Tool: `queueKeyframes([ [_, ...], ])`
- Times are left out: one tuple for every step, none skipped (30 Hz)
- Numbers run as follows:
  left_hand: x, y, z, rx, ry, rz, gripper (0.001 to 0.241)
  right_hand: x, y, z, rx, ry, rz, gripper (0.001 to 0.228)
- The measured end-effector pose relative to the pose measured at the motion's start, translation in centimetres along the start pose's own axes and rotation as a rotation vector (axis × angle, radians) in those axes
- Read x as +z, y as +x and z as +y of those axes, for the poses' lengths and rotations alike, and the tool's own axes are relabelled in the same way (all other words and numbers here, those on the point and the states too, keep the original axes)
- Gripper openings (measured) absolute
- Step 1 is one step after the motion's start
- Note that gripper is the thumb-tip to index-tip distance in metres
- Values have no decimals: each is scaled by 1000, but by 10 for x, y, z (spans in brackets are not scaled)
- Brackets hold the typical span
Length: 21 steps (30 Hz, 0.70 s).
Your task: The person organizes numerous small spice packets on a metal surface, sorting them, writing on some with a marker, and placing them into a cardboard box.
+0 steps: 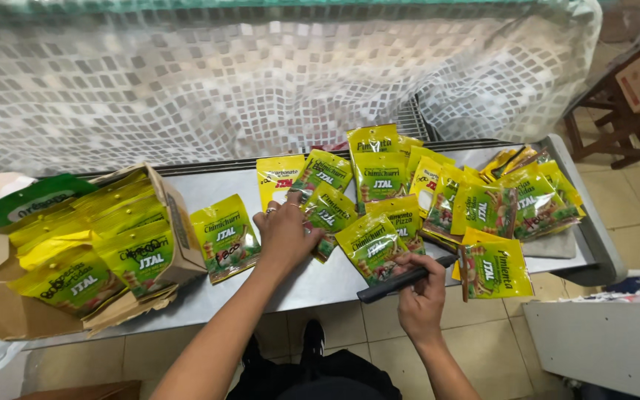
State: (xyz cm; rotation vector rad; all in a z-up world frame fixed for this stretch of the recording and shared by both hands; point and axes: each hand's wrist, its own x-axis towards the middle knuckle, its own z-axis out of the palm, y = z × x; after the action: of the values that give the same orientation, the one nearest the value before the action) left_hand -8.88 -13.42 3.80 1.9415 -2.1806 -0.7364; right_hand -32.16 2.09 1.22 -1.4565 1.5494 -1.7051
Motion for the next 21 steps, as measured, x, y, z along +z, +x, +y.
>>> queueKeyframes([
  [1, 0, -2, 2, 71, -9, 73, -4, 2, -1, 15, -126, -28, 32],
  [2, 0, -5, 5, 141, -17, 75, -8, 3, -3, 32, -252, -57, 35],
  [3, -5, -5, 16, 143, -24, 75, -12, 1, 3, 37, -259, -48, 35],
  [3, -10, -6, 90, 118, 42, 68, -15, -1, 9, 22, -323, -138, 34],
  [3, -16, -7, 162, 92, 107, 67, -18, -4, 15, 8, -385, -230, 33],
  [0, -21, -8, 171, 93, 100, 67, -16, -8, 13, 14, -390, -222, 33],
  [-3, -26, -10, 155, 136, 58, 54, -13, -11, 11, -34, -400, -273, 33],
  [-6, -30, -12, 139, 180, 17, 47, -10, -15, 9, -83, -410, -323, 33],
  [-1, -35, -16, 148, 179, 11, 47, -10, -22, 14, -77, -417, -316, 33],
  [4, -40, -20, 194, 230, 139, 47, -11, -29, 18, -81, -428, -353, 39],
  [9, -45, -25, 236, 278, 272, 47, -10, -35, 23, -87, -437, -393, 46],
  [10, -53, -20, 242, 276, 270, 47, -8, -36, 21, -85, -442, -390, 46],
  [12, -63, -16, 334, 209, 279, 47, -7, -36, 20, -128, -420, -425, 40],
  [14, -73, -12, 426, 141, 288, 47, -5, -37, 18, -171, -397, -461, 35],
  [21, -84, -13, 421, 141, 286, 47, -4, -37, 16, -169, -395, -466, 35],
  [28, -94, -14, 586, 106, 286, 42, -3, -37, 15, -128, -331, -456, 33],
  [35, -104, -14, 748, 70, 287, 37, -2, -37, 13, -87, -266, -449, 32],
  [42, -109, -17, 740, 69, 286, 37, -2, -34, 7, -85, -263, -456, 32],
  [49, -113, -20, 713, 60, 233, 37, -3, -31, 1, -16, -165, -373, 27],
  [55, -118, -22, 684, 50, 179, 38, -3, -28, -5, 54, -67, -290, 27],
  [54, -120, -24, 674, 50, 183, 38, -6, -25, -1, 53, -63, -301, 27],
])
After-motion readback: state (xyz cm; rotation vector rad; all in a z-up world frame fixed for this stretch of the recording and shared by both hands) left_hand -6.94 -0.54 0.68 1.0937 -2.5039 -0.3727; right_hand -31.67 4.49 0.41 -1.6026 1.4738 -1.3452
